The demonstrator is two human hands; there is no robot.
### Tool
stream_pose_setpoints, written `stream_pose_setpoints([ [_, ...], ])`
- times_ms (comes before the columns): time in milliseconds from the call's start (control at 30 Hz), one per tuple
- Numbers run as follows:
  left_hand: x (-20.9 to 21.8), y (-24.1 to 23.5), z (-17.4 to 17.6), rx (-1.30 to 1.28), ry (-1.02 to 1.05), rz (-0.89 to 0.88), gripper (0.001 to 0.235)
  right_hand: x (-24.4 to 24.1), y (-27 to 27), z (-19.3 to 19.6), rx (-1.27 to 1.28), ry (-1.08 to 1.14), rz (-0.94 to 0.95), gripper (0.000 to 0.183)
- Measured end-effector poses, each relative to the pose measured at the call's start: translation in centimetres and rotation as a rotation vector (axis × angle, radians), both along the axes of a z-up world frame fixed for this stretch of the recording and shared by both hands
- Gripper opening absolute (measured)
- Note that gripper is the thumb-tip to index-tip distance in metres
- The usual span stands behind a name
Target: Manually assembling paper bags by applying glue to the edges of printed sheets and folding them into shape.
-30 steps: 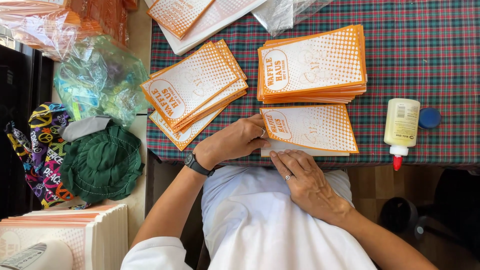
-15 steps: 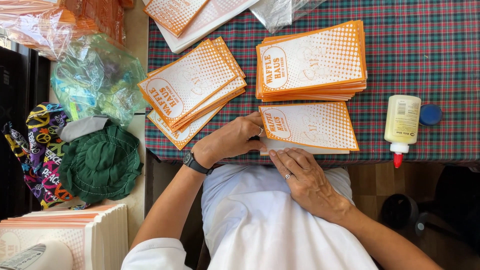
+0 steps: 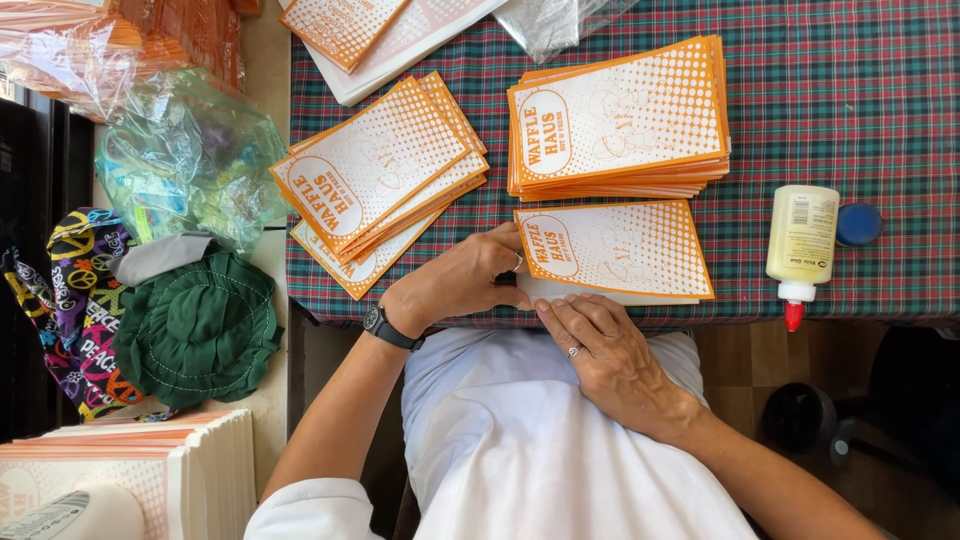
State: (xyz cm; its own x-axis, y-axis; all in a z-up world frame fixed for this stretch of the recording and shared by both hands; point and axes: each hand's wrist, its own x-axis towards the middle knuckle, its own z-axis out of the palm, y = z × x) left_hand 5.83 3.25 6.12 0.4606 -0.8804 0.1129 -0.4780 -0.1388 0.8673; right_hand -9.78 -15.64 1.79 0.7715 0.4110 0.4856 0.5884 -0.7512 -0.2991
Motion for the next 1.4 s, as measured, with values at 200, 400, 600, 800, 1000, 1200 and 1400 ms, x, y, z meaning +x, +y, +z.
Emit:
stream_pose_setpoints([
  [200,0.0,-0.2,2.1,0.020,-0.019,0.005,0.029,-0.2,-0.1,0.2,0.007,-0.018,-0.028,0.034],
  [400,0.1,0.0,2.1,0.039,-0.004,-0.021,0.030,-0.8,-1.5,0.1,-0.064,-0.084,-0.109,0.034],
  [600,0.1,0.6,-1.1,0.089,0.002,-0.030,0.031,-2.3,-4.7,0.4,-0.147,-0.115,-0.196,0.038],
  [800,-0.2,0.5,-0.5,0.100,-0.014,-0.022,0.029,-3.3,-8.4,0.4,-0.188,-0.140,-0.276,0.043],
  [1000,-0.2,0.3,-0.2,0.067,-0.039,-0.019,0.028,-3.7,-8.4,0.1,-0.247,-0.156,-0.287,0.049],
  [1200,-0.4,0.0,0.7,0.064,-0.167,-0.074,0.018,-4.0,-7.7,-0.7,-0.493,-0.136,-0.337,0.054],
  [1400,-1.4,0.1,1.8,0.148,-0.337,-0.147,0.046,-4.5,-9.4,-0.1,-0.239,0.035,-0.317,0.059],
])
